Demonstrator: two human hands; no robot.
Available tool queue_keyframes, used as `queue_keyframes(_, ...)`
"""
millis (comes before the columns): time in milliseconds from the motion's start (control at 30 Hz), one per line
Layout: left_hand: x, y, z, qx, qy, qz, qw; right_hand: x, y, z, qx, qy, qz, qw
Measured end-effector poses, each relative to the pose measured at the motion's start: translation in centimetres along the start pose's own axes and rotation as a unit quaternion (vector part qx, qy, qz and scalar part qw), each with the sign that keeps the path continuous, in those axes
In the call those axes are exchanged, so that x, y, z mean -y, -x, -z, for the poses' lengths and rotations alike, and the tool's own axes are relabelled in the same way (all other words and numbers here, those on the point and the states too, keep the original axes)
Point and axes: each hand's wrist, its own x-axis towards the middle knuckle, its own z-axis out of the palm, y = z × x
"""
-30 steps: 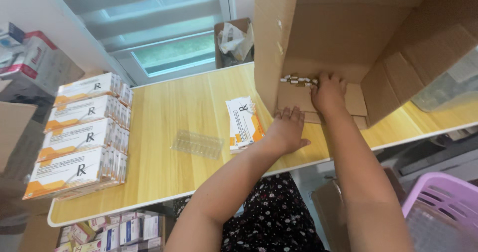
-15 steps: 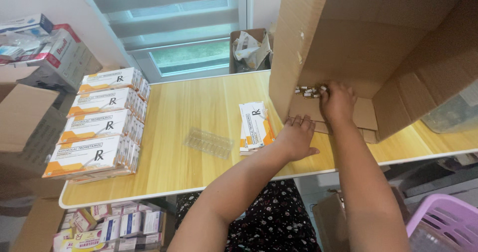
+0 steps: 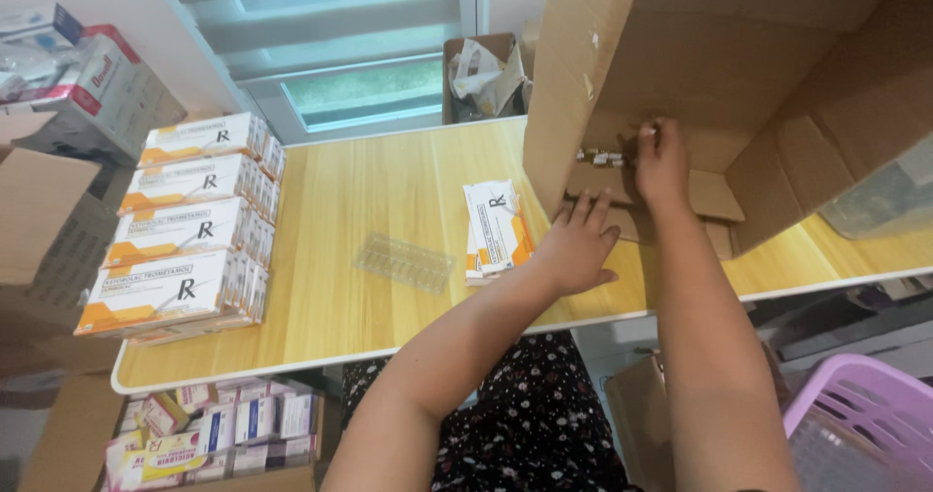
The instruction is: The person sits on the floor and packs small glass vials into clear plastic blister trays. They then place the filled trays into cardboard boxes labeled Ketorolac Trometamol and stack the completed boxes on the table.
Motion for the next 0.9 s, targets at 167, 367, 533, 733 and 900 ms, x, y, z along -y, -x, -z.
queue_keyframes(167,0.2,3.8,1.0,-0.065,0.109,-0.048,0.991,1.5,0.8,0.9,-0.085,-0.258,0.02,0.962)
queue_keyframes(367,7.6,12.8,3.6,-0.225,0.216,0.075,0.947,11.2,8.4,3.2,-0.157,-0.348,0.056,0.923)
queue_keyframes(533,16.9,21.0,6.7,-0.177,0.146,0.171,0.958,21.5,13.9,0.0,0.054,-0.343,0.123,0.93)
queue_keyframes(733,18.8,24.9,4.7,-0.068,0.14,0.259,0.953,30.9,15.9,-2.5,0.333,-0.142,0.11,0.926)
queue_keyframes(900,18.9,26.1,3.5,-0.197,0.283,0.255,0.903,33.7,16.6,-5.2,0.305,-0.116,0.148,0.934)
